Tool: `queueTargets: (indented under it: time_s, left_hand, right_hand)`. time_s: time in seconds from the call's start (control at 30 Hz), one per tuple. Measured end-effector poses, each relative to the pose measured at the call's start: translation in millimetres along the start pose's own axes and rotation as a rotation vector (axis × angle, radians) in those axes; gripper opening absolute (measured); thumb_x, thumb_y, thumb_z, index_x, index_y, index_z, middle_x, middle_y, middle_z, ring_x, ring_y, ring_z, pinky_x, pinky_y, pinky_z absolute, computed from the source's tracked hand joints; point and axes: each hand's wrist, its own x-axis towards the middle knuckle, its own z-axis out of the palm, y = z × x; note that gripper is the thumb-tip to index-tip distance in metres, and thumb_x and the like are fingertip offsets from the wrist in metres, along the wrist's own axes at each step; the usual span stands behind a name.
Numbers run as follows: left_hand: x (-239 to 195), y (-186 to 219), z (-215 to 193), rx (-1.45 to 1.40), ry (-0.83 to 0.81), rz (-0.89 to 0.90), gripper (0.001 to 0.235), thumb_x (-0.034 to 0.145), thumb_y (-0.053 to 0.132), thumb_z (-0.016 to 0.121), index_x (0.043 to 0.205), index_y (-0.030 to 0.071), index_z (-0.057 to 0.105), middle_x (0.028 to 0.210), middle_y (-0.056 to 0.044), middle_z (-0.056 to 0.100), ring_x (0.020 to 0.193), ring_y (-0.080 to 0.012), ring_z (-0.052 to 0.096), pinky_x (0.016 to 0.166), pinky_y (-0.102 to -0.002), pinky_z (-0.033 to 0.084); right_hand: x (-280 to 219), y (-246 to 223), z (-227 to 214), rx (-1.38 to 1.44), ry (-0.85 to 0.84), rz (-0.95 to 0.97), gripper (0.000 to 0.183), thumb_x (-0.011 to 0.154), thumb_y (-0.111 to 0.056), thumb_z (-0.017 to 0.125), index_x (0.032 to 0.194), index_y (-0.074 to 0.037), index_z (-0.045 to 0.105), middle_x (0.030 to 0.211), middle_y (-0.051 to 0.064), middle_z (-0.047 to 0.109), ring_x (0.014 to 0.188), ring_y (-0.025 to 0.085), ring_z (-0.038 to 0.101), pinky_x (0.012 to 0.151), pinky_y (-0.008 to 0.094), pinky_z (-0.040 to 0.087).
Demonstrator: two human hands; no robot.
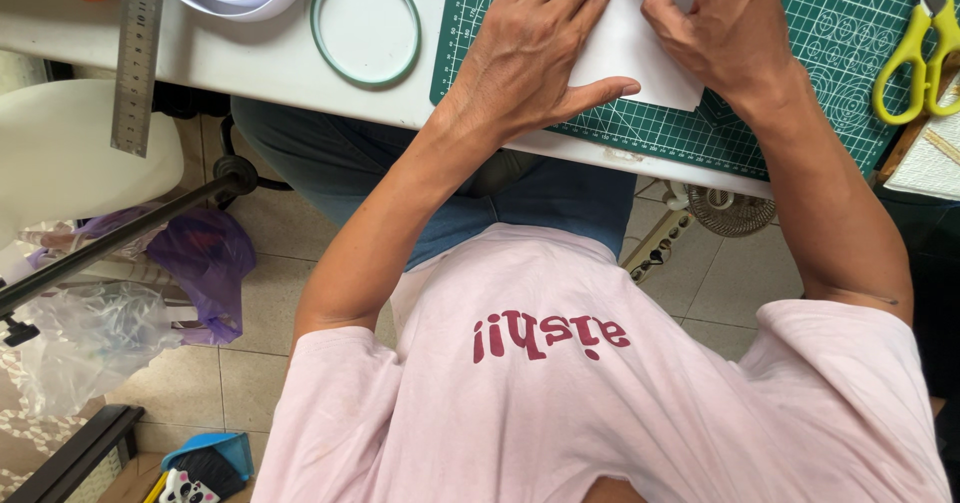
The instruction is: The person aligns several white paper strips on a green cutting mat, then applies green adhesive tape to the edges of the stack. They use yellow scissors to cut the tape and press it down, repeating the process on the opposite side. Finally, the person folds the taped paper stack in half.
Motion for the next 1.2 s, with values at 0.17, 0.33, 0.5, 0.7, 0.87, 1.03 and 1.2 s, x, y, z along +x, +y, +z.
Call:
queueTargets:
  time_s: [0.17, 0.33, 0.5, 0.7, 0.87, 1.03, 1.2]
  left_hand:
    - [-0.6, -0.6, 2.0, 0.004, 0.000, 0.000, 0.097, 0.102, 0.080, 0.056, 0.134, -0.012, 0.063, 0.139, -0.025, 0.059, 0.131, -0.0383, 0.053, 0.113, -0.049, 0.040]
    - [-0.7, -0.6, 3.7, 0.011, -0.002, -0.004, 0.096, 0.102, 0.080, 0.057, 0.133, -0.010, 0.063, 0.139, -0.025, 0.059, 0.132, -0.0382, 0.052, 0.114, -0.048, 0.040]
    - [-0.9, -1.1, 2.8, 0.008, -0.023, -0.007, 0.096, 0.102, 0.080, 0.057, 0.135, -0.011, 0.062, 0.140, -0.025, 0.058, 0.132, -0.0386, 0.052, 0.114, -0.048, 0.039]
    - [-1.1, -2.6, -0.2, -0.031, -0.018, -0.012, 0.095, 0.100, 0.078, 0.062, 0.135, -0.011, 0.060, 0.141, -0.025, 0.058, 0.133, -0.0395, 0.050, 0.115, -0.049, 0.039]
    - [-1.6, -3.7, -2.7, -0.065, -0.037, -0.016, 0.096, 0.100, 0.077, 0.065, 0.137, -0.010, 0.059, 0.142, -0.025, 0.057, 0.136, -0.0386, 0.049, 0.118, -0.049, 0.037]
    - [-2.2, -4.6, -5.2, -0.056, -0.046, -0.001, 0.095, 0.099, 0.076, 0.067, 0.140, -0.010, 0.058, 0.143, -0.024, 0.057, 0.138, -0.0378, 0.047, 0.119, -0.048, 0.036]
    - [-3.9, -3.8, -8.7, -0.071, -0.075, -0.009, 0.094, 0.098, 0.073, 0.071, 0.141, -0.010, 0.058, 0.144, -0.022, 0.056, 0.138, -0.0368, 0.048, 0.120, -0.047, 0.036]
  right_hand:
    - [-7.5, 6.6, 5.9, 0.072, -0.037, 0.050, 0.022, 0.098, 0.002, 0.069, 0.119, 0.003, 0.065, 0.078, 0.006, 0.061, 0.060, 0.015, 0.057, 0.061, 0.030, 0.051]
    - [-8.5, 15.3, 5.8, -0.022, -0.043, -0.062, 0.025, 0.097, -0.001, 0.065, 0.122, -0.003, 0.062, 0.088, 0.006, 0.063, 0.069, 0.016, 0.058, 0.076, 0.033, 0.051]
    - [0.1, 10.0, -9.0, -0.136, -0.012, -0.183, 0.026, 0.098, -0.003, 0.068, 0.123, -0.006, 0.061, 0.093, 0.005, 0.065, 0.076, 0.017, 0.061, 0.083, 0.035, 0.051]
    - [6.4, -0.9, -18.0, -0.137, -0.161, -0.135, 0.032, 0.096, 0.004, 0.067, 0.126, -0.006, 0.066, 0.076, 0.001, 0.061, 0.063, 0.013, 0.057, 0.075, 0.031, 0.051]
    - [1.4, -5.0, -23.8, -0.198, -0.107, -0.204, 0.033, 0.094, 0.001, 0.067, 0.126, -0.008, 0.067, 0.087, 0.000, 0.067, 0.080, 0.013, 0.064, 0.085, 0.032, 0.051]
    - [8.9, -17.7, -28.9, -0.434, -0.069, -0.335, 0.019, 0.101, -0.013, 0.065, 0.120, -0.012, 0.063, 0.125, -0.002, 0.072, 0.120, 0.012, 0.059, 0.115, 0.041, 0.035]
    - [15.3, -38.4, -39.3, -0.795, -0.111, -0.402, 0.023, 0.099, -0.037, 0.070, 0.120, -0.027, 0.069, 0.134, -0.009, 0.069, 0.129, 0.005, 0.055, 0.122, 0.048, 0.014]
